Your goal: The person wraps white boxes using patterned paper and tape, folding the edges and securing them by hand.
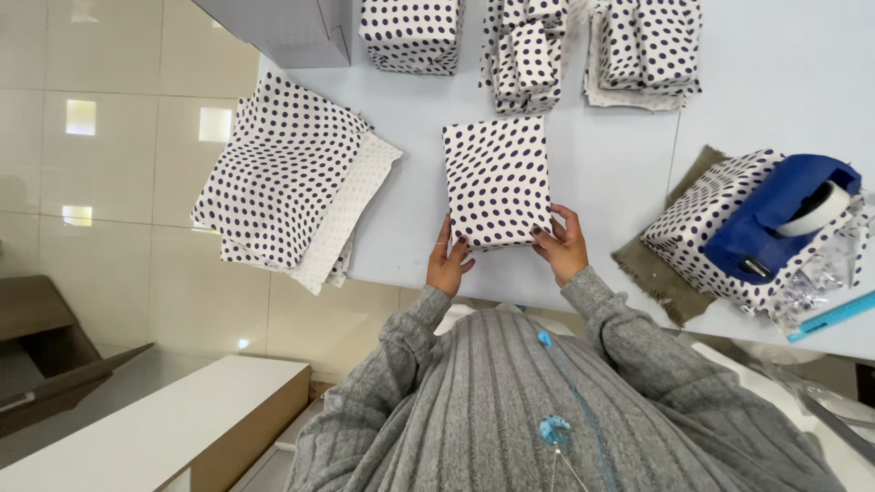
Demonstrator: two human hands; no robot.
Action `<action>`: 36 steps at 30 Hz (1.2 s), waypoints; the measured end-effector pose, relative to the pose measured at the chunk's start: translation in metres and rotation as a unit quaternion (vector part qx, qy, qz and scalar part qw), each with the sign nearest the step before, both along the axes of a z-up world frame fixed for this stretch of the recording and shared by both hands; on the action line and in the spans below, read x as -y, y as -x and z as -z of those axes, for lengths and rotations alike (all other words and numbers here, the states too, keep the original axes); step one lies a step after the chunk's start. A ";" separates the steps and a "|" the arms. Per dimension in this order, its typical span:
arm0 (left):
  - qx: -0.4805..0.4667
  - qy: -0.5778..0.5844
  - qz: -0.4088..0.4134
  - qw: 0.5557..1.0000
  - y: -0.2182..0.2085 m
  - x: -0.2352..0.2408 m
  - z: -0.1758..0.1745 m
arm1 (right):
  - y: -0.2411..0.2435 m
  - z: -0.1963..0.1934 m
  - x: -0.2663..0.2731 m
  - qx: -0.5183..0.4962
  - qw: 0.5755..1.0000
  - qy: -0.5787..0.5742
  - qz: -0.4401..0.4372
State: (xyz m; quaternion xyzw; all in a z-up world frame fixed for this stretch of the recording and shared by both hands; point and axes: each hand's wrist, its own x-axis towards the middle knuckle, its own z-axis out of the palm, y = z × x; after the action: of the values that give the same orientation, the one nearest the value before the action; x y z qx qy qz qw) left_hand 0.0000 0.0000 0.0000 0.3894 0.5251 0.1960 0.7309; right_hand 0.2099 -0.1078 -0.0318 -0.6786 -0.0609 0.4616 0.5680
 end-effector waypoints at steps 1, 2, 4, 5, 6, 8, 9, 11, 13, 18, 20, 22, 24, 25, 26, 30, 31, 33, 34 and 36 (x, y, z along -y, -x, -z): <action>-0.001 0.000 -0.002 1.000 0.004 -0.009 -0.011 | 0.001 -0.007 -0.009 -0.001 1.000 0.000 -0.002; 0.019 -0.022 -0.008 1.000 0.008 -0.019 -0.022 | 0.003 -0.015 -0.018 0.011 0.999 -0.037 0.000; 0.043 -0.051 -0.012 0.998 0.007 -0.059 -0.046 | -0.004 -0.034 -0.058 0.026 0.996 -0.081 0.003; 0.052 -0.093 -0.008 0.994 0.007 -0.080 -0.058 | -0.007 -0.044 -0.079 0.043 0.991 -0.125 -0.005; 0.060 -0.135 -0.005 0.989 0.006 -0.102 -0.070 | -0.010 -0.055 -0.101 0.059 0.984 -0.169 -0.012; 0.069 -0.174 0.004 0.982 -0.005 -0.171 -0.087 | -0.024 -0.068 -0.164 0.081 0.976 -0.200 -0.020; 0.076 -0.207 0.009 0.975 -0.011 -0.203 -0.095 | -0.031 -0.075 -0.193 0.101 0.968 -0.226 -0.032; 0.088 -0.199 0.037 0.975 -0.027 -0.281 -0.080 | -0.039 -0.102 -0.255 0.108 0.972 -0.206 -0.032; 0.102 -0.193 0.064 0.974 -0.047 -0.344 -0.074 | -0.046 -0.120 -0.311 0.117 0.975 -0.188 -0.034; 0.108 -0.135 0.058 0.983 -0.065 -0.405 -0.044 | -0.054 -0.088 -0.376 0.155 0.980 -0.124 -0.017; 0.124 -0.180 0.058 0.974 -0.036 -0.380 -0.043 | -0.031 -0.084 -0.363 0.157 0.975 -0.159 0.005; 0.140 -0.220 0.057 0.964 0.009 -0.353 -0.017 | 0.000 -0.073 -0.339 0.161 0.968 -0.190 0.027; -0.131 -0.366 0.162 0.907 0.065 -0.332 0.031 | 0.035 -0.055 -0.312 0.116 0.990 -0.042 0.060; -0.125 -0.373 0.168 0.904 0.091 -0.319 0.032 | 0.057 0.013 -0.282 0.120 0.989 -0.046 0.069; -0.309 -0.333 0.284 0.845 0.118 -0.307 0.033 | 0.078 0.078 -0.259 0.019 0.999 0.032 0.008; -0.533 -0.234 0.411 0.701 0.209 -0.278 0.096 | 0.186 0.150 -0.216 -0.188 0.935 0.176 -0.243; -0.534 -0.236 0.411 0.700 0.213 -0.283 0.107 | 0.202 0.136 -0.221 -0.188 0.936 0.175 -0.243; -0.487 -0.272 0.390 0.733 0.224 -0.292 0.130 | 0.235 0.107 -0.230 -0.103 0.931 0.200 -0.286; -0.488 -0.272 0.390 0.732 0.225 -0.297 0.135 | 0.239 0.099 -0.235 -0.103 0.932 0.198 -0.287; -0.491 -0.311 0.380 0.720 0.226 -0.310 0.144 | 0.248 0.084 -0.246 -0.033 0.929 0.183 -0.319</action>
State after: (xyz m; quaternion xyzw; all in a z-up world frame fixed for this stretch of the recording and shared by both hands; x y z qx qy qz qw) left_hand -0.2264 0.3102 -0.1439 0.8031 0.5278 -0.1651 0.2217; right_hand -0.0377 0.1380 -0.1161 -0.6998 -0.1706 0.6437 0.2585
